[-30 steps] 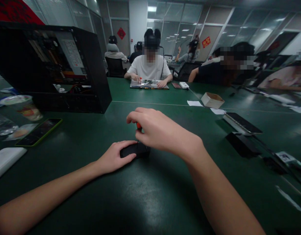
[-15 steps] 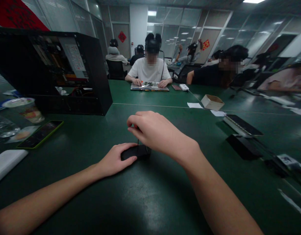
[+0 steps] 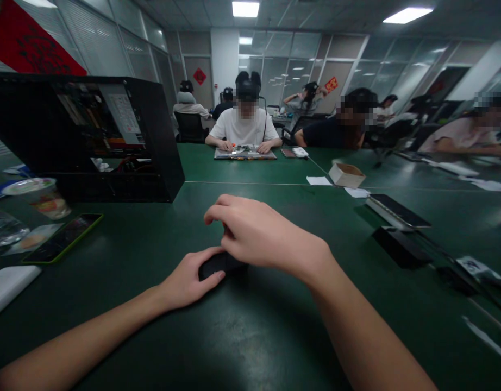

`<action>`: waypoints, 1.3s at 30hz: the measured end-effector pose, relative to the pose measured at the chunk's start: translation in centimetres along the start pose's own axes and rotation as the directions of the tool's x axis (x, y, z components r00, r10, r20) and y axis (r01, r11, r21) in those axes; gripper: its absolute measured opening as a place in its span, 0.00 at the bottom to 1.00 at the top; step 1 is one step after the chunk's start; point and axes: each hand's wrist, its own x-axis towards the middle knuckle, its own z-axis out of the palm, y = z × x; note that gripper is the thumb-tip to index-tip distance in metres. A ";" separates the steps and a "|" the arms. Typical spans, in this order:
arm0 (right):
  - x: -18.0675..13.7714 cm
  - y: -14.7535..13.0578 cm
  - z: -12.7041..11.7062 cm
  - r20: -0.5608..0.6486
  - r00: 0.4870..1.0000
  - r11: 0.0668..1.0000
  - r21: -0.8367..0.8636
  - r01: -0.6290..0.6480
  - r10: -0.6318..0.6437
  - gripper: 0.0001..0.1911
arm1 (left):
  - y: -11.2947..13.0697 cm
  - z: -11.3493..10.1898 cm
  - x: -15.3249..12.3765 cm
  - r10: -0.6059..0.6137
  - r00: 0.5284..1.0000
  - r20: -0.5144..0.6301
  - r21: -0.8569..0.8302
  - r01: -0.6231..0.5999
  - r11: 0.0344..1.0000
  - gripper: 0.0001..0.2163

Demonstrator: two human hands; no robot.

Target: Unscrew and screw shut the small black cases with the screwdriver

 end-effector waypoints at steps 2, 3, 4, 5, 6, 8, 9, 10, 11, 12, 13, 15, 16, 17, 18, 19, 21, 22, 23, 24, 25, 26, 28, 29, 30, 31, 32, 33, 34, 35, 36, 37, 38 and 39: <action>-0.1 -0.1 -0.1 0.007 1.000 1.000 -0.012 -0.002 0.002 0.16 | 0.0 -0.1 0.0 0.004 1.000 0.016 -0.007 -0.004 1.000 0.21; -0.1 -0.2 -0.1 0.001 1.000 0.999 -0.032 -0.016 0.016 0.13 | 0.0 -0.2 0.0 0.004 1.000 0.023 -0.007 -0.004 1.000 0.21; 0.0 -0.2 -0.2 -0.008 1.000 0.998 -0.054 -0.031 0.030 0.11 | -0.1 -0.2 -0.1 0.004 0.999 0.032 -0.005 -0.004 1.000 0.21; 0.0 -0.2 -0.2 -0.016 0.999 0.997 -0.069 -0.043 0.042 0.10 | -0.1 -0.3 -0.1 0.009 0.999 0.041 -0.004 -0.009 1.000 0.21; 0.0 -0.2 -0.3 -0.021 0.999 0.996 -0.075 -0.045 0.043 0.10 | -0.2 -0.3 -0.2 0.022 0.998 0.052 -0.007 -0.022 1.000 0.22; -0.1 0.0 -0.5 -0.018 1.000 0.998 -0.052 -0.019 0.018 0.11 | -0.3 -0.3 -0.3 0.077 0.994 0.071 -0.028 -0.075 0.997 0.25; -0.2 0.0 -0.6 -0.006 1.000 1.000 -0.027 0.003 -0.003 0.14 | -0.5 -0.3 -0.4 0.114 0.991 0.077 -0.050 -0.111 0.993 0.28; -0.3 0.1 -0.8 0.010 1.000 1.000 0.000 0.024 -0.024 0.16 | -0.6 -0.2 -0.5 0.153 0.985 0.079 -0.078 -0.146 0.986 0.31; -0.4 0.1 -0.9 0.027 0.999 0.999 0.019 0.038 -0.038 0.17 | -0.7 -0.1 -0.5 0.185 0.979 0.081 -0.105 -0.176 0.979 0.34; -0.5 0.1 -1.0 0.040 0.998 0.999 0.027 0.044 -0.045 0.16 | -0.9 0.0 -0.6 0.209 0.974 0.082 -0.128 -0.198 0.972 0.36; -0.5 0.1 -1.1 0.044 0.998 0.999 0.021 0.041 -0.042 0.14 | -1.0 0.1 -0.6 0.227 0.971 0.081 -0.148 -0.214 0.966 0.38; -0.4 0.0 -1.0 0.022 1.000 1.000 -0.030 0.008 -0.008 0.09 | -1.2 0.3 -0.6 0.247 0.966 0.080 -0.182 -0.229 0.956 0.41; -0.3 0.0 -1.0 0.006 1.000 0.998 -0.059 -0.015 0.016 0.09 | -1.3 0.4 -0.6 0.250 0.965 0.081 -0.199 -0.230 0.953 0.41; -0.2 0.0 -0.9 -0.006 0.999 0.996 -0.081 -0.035 0.034 0.09 | -1.3 0.5 -0.5 0.249 0.965 0.080 -0.217 -0.227 0.949 0.40; -0.1 0.1 -0.8 -0.013 0.999 0.995 -0.090 -0.044 0.043 0.09 | -1.3 0.5 -0.5 0.244 0.966 0.081 -0.233 -0.220 0.947 0.40; 0.0 0.1 -0.7 -0.013 0.999 0.996 -0.085 -0.040 0.039 0.09 | -1.2 0.4 -0.4 0.236 0.968 0.085 -0.243 -0.210 0.947 0.38; -0.1 0.2 -0.8 0.012 1.000 0.999 -0.043 0.005 -0.004 0.12 | -1.1 0.3 -0.3 0.220 0.972 0.087 -0.245 -0.193 0.950 0.37; -0.2 0.2 -0.8 0.033 0.999 0.999 -0.016 0.031 -0.031 0.14 | -1.1 0.2 -0.3 0.211 0.973 0.087 -0.239 -0.186 0.953 0.36; -0.4 0.1 -0.9 0.053 0.997 0.999 0.005 0.049 -0.049 0.15 | -1.1 0.2 -0.3 0.204 0.975 0.086 -0.230 -0.179 0.957 0.36; -0.4 0.1 -1.0 0.065 0.996 0.999 0.012 0.053 -0.053 0.15 | -1.1 0.2 -0.3 0.195 0.977 0.086 -0.222 -0.172 0.960 0.35; -0.5 0.1 -1.0 0.066 0.997 0.999 0.005 0.043 -0.044 0.13 | -1.0 0.2 -0.3 0.182 0.980 0.086 -0.213 -0.160 0.964 0.35; -0.5 0.0 -1.0 0.058 0.998 1.000 -0.010 0.026 -0.026 0.11 | -0.9 0.2 -0.3 0.164 0.983 0.084 -0.205 -0.144 0.968 0.35; -0.3 -0.1 -0.9 0.031 0.999 0.999 -0.043 -0.010 0.011 0.09 | -0.7 0.4 -0.3 0.117 0.990 0.074 -0.187 -0.102 0.977 0.35; -0.2 -0.1 -0.8 0.021 1.000 0.998 -0.051 -0.019 0.020 0.09 | -0.5 0.5 -0.3 0.092 0.994 0.066 -0.175 -0.079 0.981 0.35; -0.1 -0.1 -0.8 0.016 1.000 0.999 -0.049 -0.017 0.017 0.09 | -0.2 0.6 -0.4 0.069 0.996 0.057 -0.162 -0.059 0.985 0.34; 0.0 -0.1 -0.7 0.016 1.000 0.999 -0.038 -0.003 0.004 0.09 | 0.0 0.6 -0.4 0.052 0.997 0.049 -0.149 -0.044 0.988 0.34; 0.0 -0.1 -0.6 0.022 1.000 1.000 -0.019 0.021 -0.020 0.10 | 0.2 0.6 -0.4 0.041 0.998 0.045 -0.138 -0.035 0.990 0.34; 0.0 -0.1 -0.6 0.031 0.998 0.999 0.004 0.049 -0.049 0.12 | 0.4 0.6 -0.4 0.038 0.998 0.043 -0.129 -0.033 0.991 0.33; -0.1 -0.1 -0.6 0.043 0.996 0.997 0.026 0.072 -0.073 0.14 | 0.6 0.5 -0.5 0.043 0.998 0.041 -0.123 -0.037 0.992 0.33; -0.1 -0.1 -0.7 0.053 0.995 0.995 0.042 0.085 -0.087 0.16 | 0.7 0.5 -0.5 0.050 0.998 0.041 -0.117 -0.045 0.992 0.33; -0.2 -0.1 -0.7 0.057 0.994 0.995 0.045 0.086 -0.088 0.15 | 0.7 0.4 -0.5 0.054 0.998 0.040 -0.114 -0.049 0.992 0.33; -0.2 -0.1 -0.7 0.051 0.996 0.997 0.038 0.075 -0.076 0.14 | 0.7 0.3 -0.5 0.048 0.998 0.033 -0.119 -0.044 0.992 0.32; -0.2 -0.1 -0.7 0.040 0.997 0.998 0.024 0.059 -0.060 0.11 | 0.6 0.3 -0.5 0.030 0.999 0.023 -0.138 -0.027 0.990 0.30; -0.2 0.0 -0.7 0.027 0.998 0.999 0.011 0.048 -0.048 0.09 | 0.4 0.4 -0.5 0.000 1.000 0.012 -0.179 0.002 0.984 0.28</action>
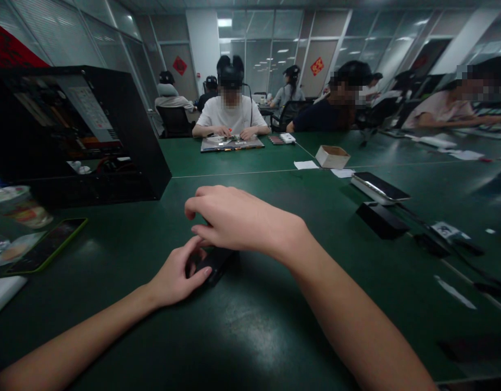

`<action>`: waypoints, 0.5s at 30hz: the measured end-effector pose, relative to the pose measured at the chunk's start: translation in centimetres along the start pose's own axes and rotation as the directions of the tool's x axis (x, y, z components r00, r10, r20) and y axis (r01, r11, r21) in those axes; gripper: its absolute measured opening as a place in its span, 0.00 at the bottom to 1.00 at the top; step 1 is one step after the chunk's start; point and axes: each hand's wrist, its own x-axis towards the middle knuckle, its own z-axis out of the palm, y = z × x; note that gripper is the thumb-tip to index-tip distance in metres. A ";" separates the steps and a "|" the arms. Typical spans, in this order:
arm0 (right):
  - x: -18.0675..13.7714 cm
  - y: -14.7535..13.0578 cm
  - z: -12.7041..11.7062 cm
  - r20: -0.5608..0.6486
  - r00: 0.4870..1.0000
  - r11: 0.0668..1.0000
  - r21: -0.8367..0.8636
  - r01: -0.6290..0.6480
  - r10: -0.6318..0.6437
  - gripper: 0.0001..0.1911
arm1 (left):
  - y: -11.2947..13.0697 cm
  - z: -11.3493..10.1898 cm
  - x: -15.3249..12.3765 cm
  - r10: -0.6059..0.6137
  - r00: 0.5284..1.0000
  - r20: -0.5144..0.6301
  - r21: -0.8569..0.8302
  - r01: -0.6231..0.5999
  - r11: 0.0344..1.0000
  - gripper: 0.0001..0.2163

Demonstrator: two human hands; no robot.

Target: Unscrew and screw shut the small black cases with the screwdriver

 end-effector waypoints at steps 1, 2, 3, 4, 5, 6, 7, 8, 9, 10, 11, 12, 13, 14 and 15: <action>0.1 0.1 0.0 -0.011 1.000 1.000 -0.008 -0.003 0.003 0.08 | -0.2 0.1 0.0 -0.038 0.999 -0.016 -0.067 0.037 0.997 0.26; 0.2 0.1 0.0 -0.015 1.000 1.000 -0.010 0.003 -0.003 0.08 | -0.4 0.2 0.1 -0.079 0.996 -0.027 -0.151 0.074 0.986 0.24; 0.2 0.2 -0.1 -0.010 1.000 1.000 -0.001 0.019 -0.019 0.08 | -0.5 0.4 0.1 -0.116 0.993 -0.030 -0.239 0.105 0.965 0.23; 0.3 0.2 -0.1 0.001 0.999 0.999 0.018 0.043 -0.043 0.08 | -0.7 0.6 0.1 -0.142 0.990 -0.022 -0.312 0.128 0.941 0.23; 0.4 0.2 -0.1 0.017 0.997 0.997 0.043 0.069 -0.070 0.08 | -0.9 0.8 0.2 -0.157 0.987 -0.013 -0.353 0.142 0.925 0.25; 0.4 0.2 -0.2 0.033 0.995 0.993 0.071 0.093 -0.096 0.09 | -1.0 0.9 0.2 -0.155 0.988 -0.004 -0.351 0.144 0.925 0.27; 0.3 0.2 -0.3 0.050 0.992 0.989 0.098 0.113 -0.118 0.11 | -1.1 1.0 0.1 -0.138 0.990 -0.010 -0.307 0.128 0.943 0.30; 0.2 0.1 -0.4 0.062 0.989 0.985 0.121 0.126 -0.134 0.12 | -1.2 1.0 0.1 -0.104 0.994 -0.026 -0.232 0.095 0.968 0.32; 0.1 0.0 -0.6 0.072 0.987 0.982 0.137 0.132 -0.143 0.12 | -1.3 0.9 0.0 -0.057 0.997 -0.044 -0.136 0.050 0.989 0.35; 0.0 -0.2 -0.7 0.082 0.986 0.980 0.147 0.133 -0.146 0.12 | -1.3 0.7 0.0 -0.003 0.998 -0.059 -0.035 0.001 0.999 0.36; -0.1 -0.4 -0.8 0.094 0.984 0.978 0.157 0.135 -0.151 0.13 | -1.4 0.5 0.0 0.047 0.996 -0.070 0.052 -0.043 0.998 0.38; -0.2 -0.6 -1.0 0.108 0.981 0.976 0.167 0.141 -0.161 0.13 | -1.4 0.4 -0.1 0.082 0.994 -0.070 0.115 -0.074 0.991 0.40; -0.3 -0.8 -1.0 0.122 0.978 0.973 0.176 0.148 -0.171 0.13 | -1.4 0.2 -0.1 0.098 0.993 -0.062 0.152 -0.087 0.985 0.41; -0.4 -1.0 -1.1 0.132 0.975 0.973 0.174 0.153 -0.177 0.13 | -1.3 0.1 0.0 0.098 0.994 -0.053 0.166 -0.088 0.982 0.41; -0.4 -1.2 -1.0 0.136 0.975 0.976 0.160 0.151 -0.173 0.11 | -1.3 0.0 0.0 0.087 0.996 -0.037 0.163 -0.080 0.983 0.40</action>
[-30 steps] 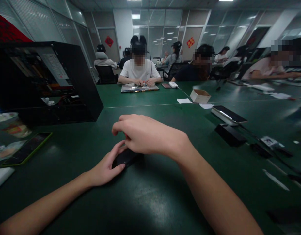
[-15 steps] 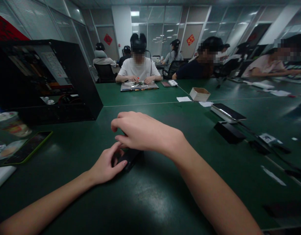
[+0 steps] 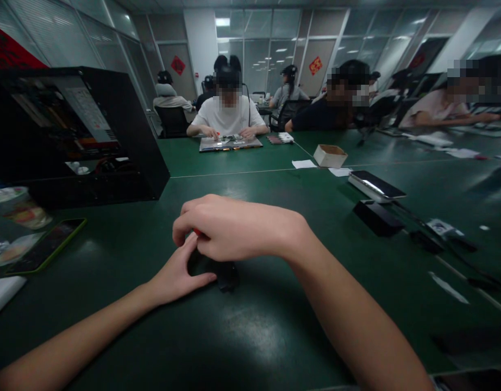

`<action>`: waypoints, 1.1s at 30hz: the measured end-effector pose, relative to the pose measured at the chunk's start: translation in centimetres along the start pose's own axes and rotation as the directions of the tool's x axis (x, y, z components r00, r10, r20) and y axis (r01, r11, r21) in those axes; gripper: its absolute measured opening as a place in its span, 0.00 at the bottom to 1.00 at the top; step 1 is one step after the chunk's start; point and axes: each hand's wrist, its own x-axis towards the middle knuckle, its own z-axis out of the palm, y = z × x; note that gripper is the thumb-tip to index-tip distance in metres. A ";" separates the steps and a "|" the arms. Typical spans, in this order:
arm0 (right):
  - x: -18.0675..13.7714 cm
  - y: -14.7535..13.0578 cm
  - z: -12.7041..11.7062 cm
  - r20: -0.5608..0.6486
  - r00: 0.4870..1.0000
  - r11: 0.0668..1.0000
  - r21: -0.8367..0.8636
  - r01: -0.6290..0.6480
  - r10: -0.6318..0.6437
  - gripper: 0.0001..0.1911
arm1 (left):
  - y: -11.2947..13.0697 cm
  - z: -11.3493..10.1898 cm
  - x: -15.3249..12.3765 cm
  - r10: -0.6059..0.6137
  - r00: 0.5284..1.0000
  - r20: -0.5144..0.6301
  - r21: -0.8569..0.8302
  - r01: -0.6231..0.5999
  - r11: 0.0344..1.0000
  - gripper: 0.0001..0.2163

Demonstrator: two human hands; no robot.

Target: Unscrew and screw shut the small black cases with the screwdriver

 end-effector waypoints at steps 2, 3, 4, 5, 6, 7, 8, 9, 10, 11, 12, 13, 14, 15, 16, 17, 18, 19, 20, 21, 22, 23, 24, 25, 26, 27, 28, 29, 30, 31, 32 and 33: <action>0.1 -0.2 0.2 -0.026 0.999 0.997 -0.065 -0.040 0.038 0.09 | 0.0 -0.1 0.1 -0.022 0.998 0.058 -0.027 0.024 0.999 0.37; 0.2 -0.2 0.4 -0.051 0.996 0.991 -0.108 -0.074 0.069 0.09 | 0.0 -0.1 0.2 -0.026 0.996 0.087 -0.041 0.030 0.999 0.35; 0.2 -0.2 0.5 -0.075 0.993 0.984 -0.144 -0.105 0.095 0.10 | 0.0 -0.2 0.3 -0.026 0.994 0.106 -0.051 0.031 0.998 0.34; 0.3 -0.1 0.6 -0.095 0.990 0.979 -0.164 -0.122 0.108 0.10 | 0.0 -0.3 0.3 -0.023 0.993 0.113 -0.054 0.030 0.998 0.34; 0.3 0.0 0.7 -0.104 0.989 0.979 -0.163 -0.121 0.105 0.10 | -0.1 -0.3 0.4 -0.020 0.994 0.108 -0.045 0.025 0.999 0.33; 0.3 0.0 0.7 -0.101 0.991 0.984 -0.147 -0.103 0.089 0.11 | -0.1 -0.4 0.4 -0.011 0.996 0.091 -0.025 0.013 1.000 0.33; 0.3 0.0 0.7 -0.088 0.994 0.990 -0.122 -0.075 0.065 0.11 | -0.2 -0.5 0.4 0.008 0.997 0.074 0.006 -0.008 1.000 0.33; 0.2 -0.1 0.6 -0.069 0.997 0.994 -0.096 -0.047 0.040 0.12 | -0.2 -0.6 0.4 0.035 0.997 0.063 0.041 -0.037 0.998 0.32; 0.1 -0.2 0.5 -0.049 0.999 0.997 -0.078 -0.027 0.023 0.12 | -0.3 -0.7 0.3 0.070 0.996 0.063 0.076 -0.075 0.994 0.32; 0.0 -0.3 0.4 -0.032 0.999 0.997 -0.070 -0.018 0.016 0.11 | -0.3 -0.7 0.3 0.110 0.991 0.074 0.104 -0.117 0.988 0.32; -0.2 -0.4 0.2 -0.020 1.000 0.997 -0.072 -0.021 0.019 0.10 | -0.3 -0.7 0.2 0.143 0.985 0.092 0.120 -0.153 0.981 0.33; -0.3 -0.6 0.1 -0.014 0.999 0.996 -0.079 -0.036 0.035 0.10 | -0.3 -0.7 0.1 0.163 0.980 0.111 0.122 -0.176 0.977 0.33; -0.5 -0.8 0.0 -0.011 0.998 0.994 -0.088 -0.065 0.064 0.10 | -0.2 -0.7 0.1 0.167 0.978 0.124 0.117 -0.181 0.977 0.33; -0.7 -0.9 -0.1 -0.008 0.994 0.989 -0.101 -0.108 0.108 0.10 | -0.2 -0.7 0.1 0.160 0.978 0.131 0.112 -0.175 0.978 0.33; -0.9 -1.1 -0.1 -0.003 0.986 0.979 -0.118 -0.164 0.165 0.09 | -0.1 -0.8 0.1 0.149 0.980 0.135 0.114 -0.164 0.980 0.31; -1.1 -1.2 -0.2 0.009 0.973 0.964 -0.137 -0.227 0.231 0.09 | 0.0 -0.9 0.1 0.138 0.981 0.137 0.125 -0.155 0.980 0.29; -1.4 -1.3 -0.2 0.025 0.954 0.943 -0.158 -0.292 0.299 0.09 | 0.1 -1.0 0.2 0.133 0.981 0.138 0.145 -0.153 0.978 0.28; -1.7 -1.3 -0.3 0.049 0.932 0.922 -0.175 -0.345 0.359 0.09 | 0.2 -1.2 0.3 0.136 0.980 0.142 0.168 -0.159 0.973 0.26; -2.1 -1.4 -0.4 0.083 0.911 0.905 -0.184 -0.385 0.404 0.10 | 0.4 -1.3 0.4 0.145 0.979 0.147 0.188 -0.171 0.967 0.24; -2.4 -1.4 -0.5 0.125 0.891 0.893 -0.185 -0.411 0.436 0.10 | 0.5 -1.5 0.4 0.155 0.977 0.146 0.195 -0.182 0.964 0.22; -2.8 -1.3 -0.7 0.167 0.874 0.885 -0.181 -0.428 0.457 0.11 | 0.7 -1.6 0.4 0.163 0.976 0.144 0.191 -0.189 0.963 0.20; -3.2 -1.2 -0.9 0.199 0.860 0.880 -0.179 -0.440 0.470 0.12 | 0.7 -1.6 0.4 0.167 0.976 0.139 0.178 -0.191 0.965 0.19; -3.6 -1.1 -1.1 0.217 0.848 0.874 -0.180 -0.452 0.484 0.13 | 0.8 -1.6 0.4 0.167 0.977 0.135 0.159 -0.187 0.969 0.18; -4.0 -1.0 -1.3 0.219 0.839 0.865 -0.188 -0.465 0.499 0.13 | 0.7 -1.6 0.3 0.163 0.978 0.133 0.139 -0.181 0.974 0.19; -4.3 -0.8 -1.6 0.207 0.830 0.853 -0.200 -0.482 0.518 0.13 | 0.7 -1.5 0.3 0.156 0.979 0.133 0.120 -0.173 0.978 0.20; -4.7 -0.6 -1.8 0.191 0.822 0.840 -0.212 -0.499 0.537 0.12 | 0.7 -1.4 0.2 0.147 0.980 0.133 0.106 -0.162 0.981 0.20; -5.0 -0.5 -2.1 0.177 0.814 0.828 -0.219 -0.516 0.553 0.12 | 0.6 -1.3 0.2 0.138 0.982 0.131 0.096 -0.151 0.984 0.20; -5.2 -0.3 -2.2 0.167 0.807 0.819 -0.220 -0.529 0.566 0.12 | 0.6 -1.2 0.2 0.130 0.983 0.127 0.087 -0.141 0.986 0.20; -5.4 -0.2 -2.4 0.163 0.802 0.814 -0.215 -0.539 0.574 0.12 | 0.6 -1.1 0.2 0.123 0.985 0.121 0.079 -0.133 0.988 0.18; -5.5 -0.1 -2.5 0.160 0.800 0.812 -0.209 -0.546 0.579 0.12 | 0.7 -1.1 0.2 0.118 0.986 0.114 0.072 -0.126 0.989 0.17; -5.5 0.0 -2.6 0.161 0.798 0.811 -0.203 -0.549 0.581 0.12 | 0.7 -1.0 0.2 0.116 0.987 0.108 0.067 -0.124 0.990 0.16; -5.5 0.1 -2.6 0.163 0.798 0.812 -0.197 -0.549 0.580 0.12 | 0.8 -1.0 0.2 0.116 0.988 0.105 0.066 -0.124 0.990 0.16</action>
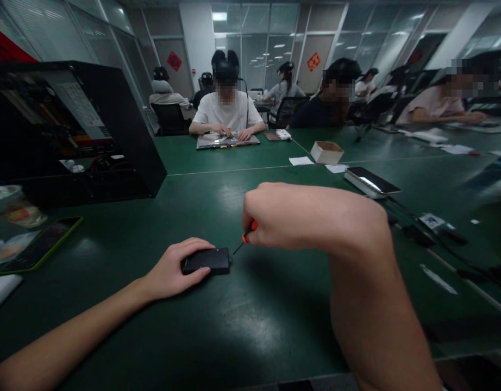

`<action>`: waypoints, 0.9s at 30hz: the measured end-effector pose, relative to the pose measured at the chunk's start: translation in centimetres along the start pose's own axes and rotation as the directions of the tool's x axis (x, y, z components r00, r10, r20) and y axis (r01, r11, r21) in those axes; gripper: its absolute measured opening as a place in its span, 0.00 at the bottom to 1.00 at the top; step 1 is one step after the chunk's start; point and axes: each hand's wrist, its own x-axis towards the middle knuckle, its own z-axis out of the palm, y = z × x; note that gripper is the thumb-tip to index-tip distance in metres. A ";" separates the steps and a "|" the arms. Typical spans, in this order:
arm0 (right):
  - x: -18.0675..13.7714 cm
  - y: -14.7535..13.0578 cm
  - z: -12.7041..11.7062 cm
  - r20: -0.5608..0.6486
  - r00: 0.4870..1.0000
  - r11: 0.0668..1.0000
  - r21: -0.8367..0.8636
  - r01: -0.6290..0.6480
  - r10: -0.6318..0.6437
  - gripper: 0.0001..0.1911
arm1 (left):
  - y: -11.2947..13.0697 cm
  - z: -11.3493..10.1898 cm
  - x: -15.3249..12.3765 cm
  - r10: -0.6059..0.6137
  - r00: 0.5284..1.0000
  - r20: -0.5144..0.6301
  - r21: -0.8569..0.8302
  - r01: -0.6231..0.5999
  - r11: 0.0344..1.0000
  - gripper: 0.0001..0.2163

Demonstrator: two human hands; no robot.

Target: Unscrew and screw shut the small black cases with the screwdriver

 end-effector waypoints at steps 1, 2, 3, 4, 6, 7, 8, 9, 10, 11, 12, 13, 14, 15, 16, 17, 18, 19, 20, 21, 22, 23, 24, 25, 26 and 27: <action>0.1 0.0 0.0 0.003 1.000 1.000 0.003 0.003 -0.003 0.12 | 0.1 0.0 0.0 0.002 1.000 -0.003 0.001 -0.002 1.000 0.16; 0.3 0.0 0.0 0.008 1.000 1.000 0.004 0.007 -0.007 0.13 | 0.1 0.0 0.0 0.001 1.000 -0.002 0.005 -0.001 1.000 0.16; 0.5 0.0 0.0 0.011 1.000 1.000 0.003 0.012 -0.012 0.13 | 0.1 0.0 0.0 0.000 1.000 0.000 0.009 0.000 1.000 0.16; 0.6 0.0 0.0 0.015 1.000 1.000 0.002 0.019 -0.019 0.13 | 0.2 -0.1 0.0 -0.001 1.000 0.002 0.014 0.001 1.000 0.16; 1.0 -0.1 0.0 0.027 0.999 0.999 0.003 0.037 -0.037 0.14 | 0.2 -0.1 0.1 -0.001 1.000 0.005 0.018 0.001 1.000 0.16; 1.2 -0.1 0.1 0.036 0.998 0.999 0.006 0.047 -0.047 0.14 | 0.2 -0.1 0.1 0.000 1.000 0.006 0.019 -0.001 1.000 0.16; 1.4 -0.1 0.1 0.048 0.997 0.999 0.010 0.053 -0.054 0.14 | 0.2 -0.1 0.1 0.001 1.000 0.006 0.020 -0.001 1.000 0.16; 1.5 0.0 0.1 0.059 0.997 0.998 0.012 0.055 -0.056 0.14 | 0.1 -0.1 0.1 0.003 1.000 0.005 0.019 -0.003 1.000 0.16; 1.7 0.0 0.1 0.069 0.996 0.998 0.013 0.054 -0.055 0.14 | 0.1 -0.1 0.1 0.003 1.000 0.007 0.020 -0.003 1.000 0.16; 1.8 0.0 0.1 0.076 0.996 0.999 0.013 0.049 -0.050 0.14 | 0.1 -0.1 0.1 0.003 1.000 0.009 0.021 -0.003 1.000 0.16; 1.9 0.0 0.1 0.082 0.995 0.999 0.013 0.046 -0.047 0.14 | 0.1 -0.1 0.1 0.004 1.000 0.010 0.022 -0.004 1.000 0.16; 1.9 0.0 0.1 0.086 0.995 0.999 0.013 0.044 -0.044 0.14 | 0.2 -0.1 0.1 0.005 1.000 0.009 0.022 -0.005 1.000 0.17; 1.9 0.0 0.0 0.088 0.995 0.999 0.014 0.043 -0.045 0.13 | 0.2 -0.1 0.0 0.006 1.000 0.006 0.022 -0.006 1.000 0.17; 1.9 0.0 0.0 0.086 0.995 0.999 0.017 0.045 -0.046 0.13 | 0.2 -0.1 0.0 0.005 1.000 0.006 0.022 -0.005 1.000 0.17; 1.9 0.1 0.0 0.081 0.995 0.999 0.020 0.047 -0.049 0.13 | 0.2 -0.2 0.0 0.004 1.000 0.005 0.022 -0.004 1.000 0.17; 1.8 0.1 0.0 0.075 0.996 0.999 0.023 0.049 -0.051 0.13 | 0.2 -0.2 0.0 0.004 1.000 0.004 0.023 -0.004 1.000 0.17; 1.7 0.1 0.0 0.069 0.996 0.998 0.028 0.053 -0.055 0.13 | 0.3 -0.2 0.0 0.005 1.000 0.003 0.024 -0.006 1.000 0.17; 1.7 0.1 0.0 0.062 0.996 0.998 0.032 0.055 -0.057 0.13 | 0.3 -0.2 0.0 0.007 1.000 0.001 0.025 -0.007 1.000 0.17; 1.7 0.1 0.0 0.059 0.996 0.998 0.035 0.058 -0.060 0.13 | 0.3 -0.1 0.0 0.010 1.000 -0.001 0.026 -0.010 1.000 0.16; 1.7 0.1 0.0 0.060 0.996 0.997 0.036 0.061 -0.063 0.14 | 0.2 -0.1 0.0 0.013 1.000 -0.004 0.027 -0.012 1.000 0.16; 1.7 0.1 0.1 0.061 0.996 0.998 0.034 0.061 -0.063 0.14 | 0.2 -0.1 0.0 0.016 1.000 -0.009 0.028 -0.015 0.999 0.16; 1.7 0.1 0.1 0.064 0.996 0.998 0.031 0.062 -0.064 0.14 | 0.2 -0.1 0.0 0.018 1.000 -0.011 0.029 -0.018 0.999 0.16; 1.8 0.1 0.1 0.067 0.996 0.997 0.028 0.066 -0.067 0.14 | 0.2 -0.1 -0.1 0.021 1.000 -0.014 0.032 -0.021 0.999 0.16; 1.8 0.0 0.1 0.069 0.995 0.997 0.026 0.069 -0.071 0.14 | 0.2 -0.1 -0.1 0.023 1.000 -0.015 0.035 -0.022 0.999 0.16; 1.9 0.0 0.1 0.070 0.995 0.997 0.025 0.073 -0.074 0.14 | 0.2 -0.1 -0.1 0.025 1.000 -0.017 0.036 -0.024 0.999 0.16; 1.9 0.0 0.1 0.070 0.995 0.997 0.024 0.075 -0.077 0.14 | 0.2 -0.1 -0.1 0.025 1.000 -0.016 0.037 -0.024 0.999 0.17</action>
